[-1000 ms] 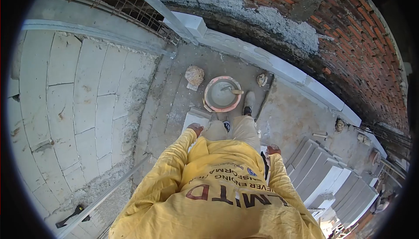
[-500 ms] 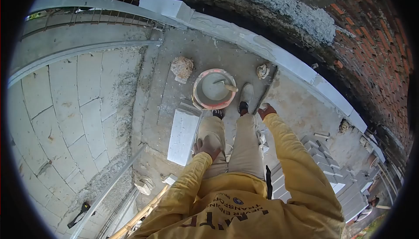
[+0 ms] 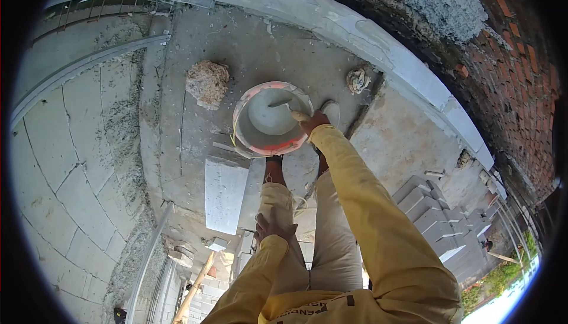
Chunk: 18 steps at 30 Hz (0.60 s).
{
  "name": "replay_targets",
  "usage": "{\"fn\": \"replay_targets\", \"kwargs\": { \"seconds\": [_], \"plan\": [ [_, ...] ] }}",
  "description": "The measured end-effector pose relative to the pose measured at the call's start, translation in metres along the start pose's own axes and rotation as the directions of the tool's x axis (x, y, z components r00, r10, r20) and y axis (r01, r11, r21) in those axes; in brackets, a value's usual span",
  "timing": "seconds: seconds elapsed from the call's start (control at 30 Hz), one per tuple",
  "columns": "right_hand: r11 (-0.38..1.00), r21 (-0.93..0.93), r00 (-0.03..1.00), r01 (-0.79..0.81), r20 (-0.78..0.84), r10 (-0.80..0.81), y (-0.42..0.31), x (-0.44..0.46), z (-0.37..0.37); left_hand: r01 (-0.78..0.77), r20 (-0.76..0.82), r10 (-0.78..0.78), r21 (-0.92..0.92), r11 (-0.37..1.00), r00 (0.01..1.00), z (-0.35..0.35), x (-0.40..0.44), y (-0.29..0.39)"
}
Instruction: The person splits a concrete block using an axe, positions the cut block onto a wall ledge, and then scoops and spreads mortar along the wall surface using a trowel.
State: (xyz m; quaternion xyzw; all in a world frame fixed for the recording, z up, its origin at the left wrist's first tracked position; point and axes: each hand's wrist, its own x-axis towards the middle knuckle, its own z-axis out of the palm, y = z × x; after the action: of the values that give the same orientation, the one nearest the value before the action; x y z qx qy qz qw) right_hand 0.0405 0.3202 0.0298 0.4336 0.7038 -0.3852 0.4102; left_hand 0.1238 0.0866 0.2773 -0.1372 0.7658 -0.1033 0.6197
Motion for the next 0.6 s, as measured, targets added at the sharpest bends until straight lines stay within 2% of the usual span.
{"fn": "replay_targets", "kwargs": {
  "seconds": [0.1, 0.2, 0.3, 0.37, 0.43, 0.5, 0.6],
  "plan": [
    [0.987, -0.008, 0.985, -0.162, -0.063, 0.161, -0.031, -0.009, 0.026, -0.049, -0.018, 0.049, -0.004, 0.999, 0.999, -0.01, 0.001, -0.01],
    [0.983, -0.104, 0.977, -0.15, 0.138, 0.164, -0.069, -0.025, 0.036, -0.06, -0.008, 0.06, 0.011, 0.998, 0.998, -0.015, 0.007, -0.019],
    [0.921, -0.373, 0.874, 0.11, 0.477, 0.089, -0.106, -0.023, 0.028, -0.078, 0.007, 0.077, 0.019, 0.997, 0.997, -0.016, 0.012, -0.026],
    [0.897, -0.41, 0.786, 0.163, 0.604, 0.133, -0.1, 0.01, 0.046, -0.092, 0.018, 0.091, 0.023, 0.996, 0.996, -0.019, 0.013, -0.029],
    [0.914, -0.392, 0.837, 0.105, 0.531, 0.132, -0.081, 0.022, 0.082, -0.101, 0.026, 0.101, 0.019, 0.995, 0.995, -0.019, 0.015, -0.031],
    [0.958, -0.283, 0.972, -0.045, 0.211, 0.108, -0.056, 0.001, 0.113, -0.098, 0.03, 0.097, 0.016, 0.995, 0.995, -0.019, 0.015, -0.033],
    [0.984, -0.061, 0.977, -0.165, 0.124, 0.171, -0.051, -0.079, 0.076, -0.09, 0.051, 0.09, 0.003, 0.996, 0.995, -0.025, 0.014, -0.028]
  ]
}}
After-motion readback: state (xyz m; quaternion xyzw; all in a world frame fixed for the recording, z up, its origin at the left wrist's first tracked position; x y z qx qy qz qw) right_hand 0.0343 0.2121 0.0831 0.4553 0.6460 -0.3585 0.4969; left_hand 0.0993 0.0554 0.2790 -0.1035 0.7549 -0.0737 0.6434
